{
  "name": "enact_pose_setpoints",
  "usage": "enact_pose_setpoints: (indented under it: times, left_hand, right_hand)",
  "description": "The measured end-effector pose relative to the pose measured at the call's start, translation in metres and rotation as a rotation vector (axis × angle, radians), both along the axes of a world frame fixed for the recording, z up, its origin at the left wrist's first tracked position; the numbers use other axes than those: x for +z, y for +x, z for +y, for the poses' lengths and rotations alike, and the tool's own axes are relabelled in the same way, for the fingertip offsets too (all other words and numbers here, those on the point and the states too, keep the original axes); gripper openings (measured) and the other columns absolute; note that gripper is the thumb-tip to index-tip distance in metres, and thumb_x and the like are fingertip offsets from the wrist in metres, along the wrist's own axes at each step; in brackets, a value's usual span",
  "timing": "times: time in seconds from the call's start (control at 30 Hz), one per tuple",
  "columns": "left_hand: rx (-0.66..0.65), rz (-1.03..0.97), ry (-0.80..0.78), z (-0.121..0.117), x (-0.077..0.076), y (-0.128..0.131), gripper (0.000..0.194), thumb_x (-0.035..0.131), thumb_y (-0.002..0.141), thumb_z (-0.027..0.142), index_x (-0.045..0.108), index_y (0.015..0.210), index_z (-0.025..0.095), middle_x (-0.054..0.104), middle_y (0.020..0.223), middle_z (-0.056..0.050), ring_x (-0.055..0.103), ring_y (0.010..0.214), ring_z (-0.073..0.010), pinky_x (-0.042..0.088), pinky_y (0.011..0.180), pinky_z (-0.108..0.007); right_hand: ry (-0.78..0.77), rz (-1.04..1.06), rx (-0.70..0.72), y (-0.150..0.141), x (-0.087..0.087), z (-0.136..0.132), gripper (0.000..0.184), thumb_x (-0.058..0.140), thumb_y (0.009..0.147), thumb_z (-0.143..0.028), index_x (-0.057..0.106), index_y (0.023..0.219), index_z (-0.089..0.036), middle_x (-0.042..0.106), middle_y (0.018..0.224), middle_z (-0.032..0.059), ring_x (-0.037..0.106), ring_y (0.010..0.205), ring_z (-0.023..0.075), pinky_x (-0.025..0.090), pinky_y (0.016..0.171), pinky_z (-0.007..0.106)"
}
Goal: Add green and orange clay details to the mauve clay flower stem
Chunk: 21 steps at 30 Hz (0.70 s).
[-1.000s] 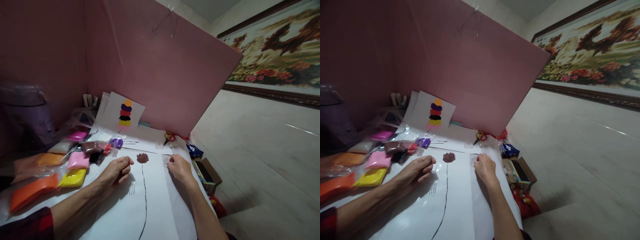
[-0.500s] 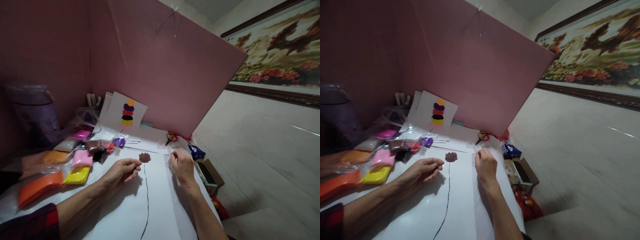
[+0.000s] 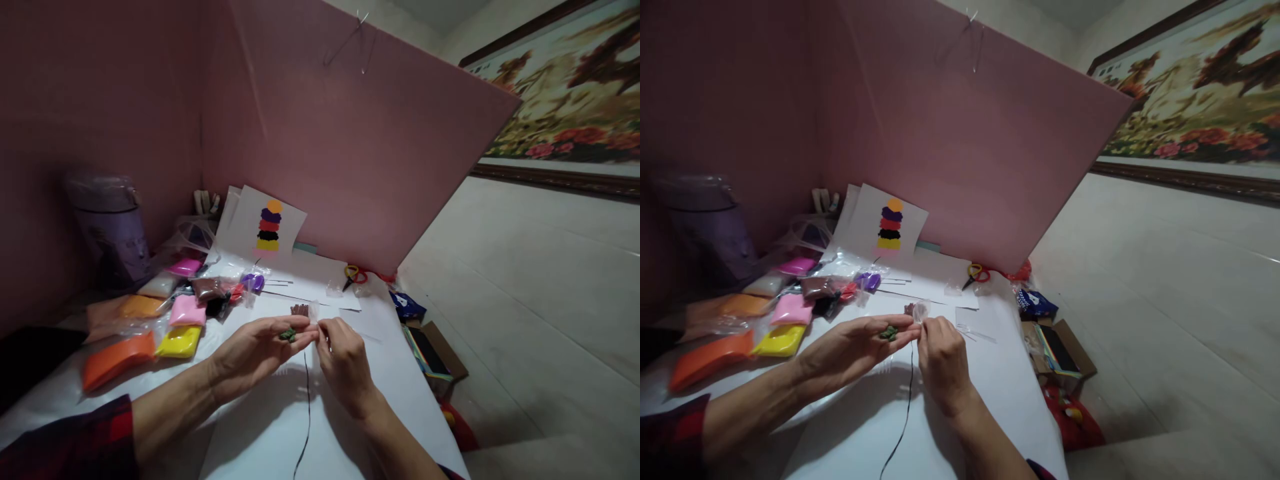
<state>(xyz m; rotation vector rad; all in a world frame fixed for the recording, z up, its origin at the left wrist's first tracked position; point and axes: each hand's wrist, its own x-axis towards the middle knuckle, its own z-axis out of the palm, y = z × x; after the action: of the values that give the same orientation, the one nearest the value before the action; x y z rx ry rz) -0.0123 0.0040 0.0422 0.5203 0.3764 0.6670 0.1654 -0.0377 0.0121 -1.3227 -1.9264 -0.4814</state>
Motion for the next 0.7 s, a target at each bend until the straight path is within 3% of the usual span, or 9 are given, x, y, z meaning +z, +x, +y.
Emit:
enact_pose_setpoints:
  times: [0.17, 0.37, 0.53, 0.7]
  left_hand:
    - [0.019, -0.077, -0.017, 0.002, 0.003, 0.0, 0.019, 0.066, 0.07, 0.01, 0.076, 0.081, -0.001, 0.074, 0.097, -0.016, 0.065, 0.108, -0.0253, 0.039, 0.112, -0.032]
    - [0.075, -0.119, -0.067, -0.004, 0.008, -0.001, 0.018, 0.066, 0.08, 0.016, 0.074, 0.066, 0.008, 0.074, 0.081, -0.01, 0.065, 0.09, -0.0198, 0.037, 0.113, -0.038]
    - [0.042, -0.036, -0.115, -0.016, 0.028, -0.003, 0.035, 0.056, 0.093, 0.029, 0.073, 0.074, 0.005, 0.068, 0.081, -0.008, 0.06, 0.083, -0.0164, 0.032, 0.114, -0.034]
    - [0.12, 0.089, -0.131, -0.027, 0.045, -0.002, 0.037, 0.057, 0.093, 0.036, 0.07, 0.072, 0.008, 0.067, 0.085, -0.01, 0.059, 0.081, -0.0178, 0.042, 0.104, -0.035]
  right_hand:
    - [-0.015, 0.007, -0.015, 0.0, 0.001, -0.001, 0.022, 0.042, 0.092, -0.007, 0.056, 0.078, -0.017, 0.058, 0.067, 0.0044, 0.056, 0.06, 0.0188, 0.041, 0.057, 0.029]
    - [-0.098, 0.086, 0.032, -0.006, -0.001, -0.003, 0.021, 0.042, 0.093, -0.01, 0.056, 0.078, -0.018, 0.061, 0.07, 0.0044, 0.058, 0.063, 0.0184, 0.043, 0.059, 0.028]
    - [-0.139, 0.249, 0.065, -0.014, 0.0, -0.007, 0.018, 0.046, 0.089, -0.009, 0.056, 0.078, -0.017, 0.061, 0.069, 0.0035, 0.058, 0.061, 0.0164, 0.043, 0.059, 0.027]
    - [-0.242, 0.439, 0.03, -0.021, 0.005, -0.012, 0.016, 0.051, 0.083, -0.008, 0.054, 0.072, -0.018, 0.058, 0.064, -0.0004, 0.052, 0.054, 0.0124, 0.04, 0.055, 0.023]
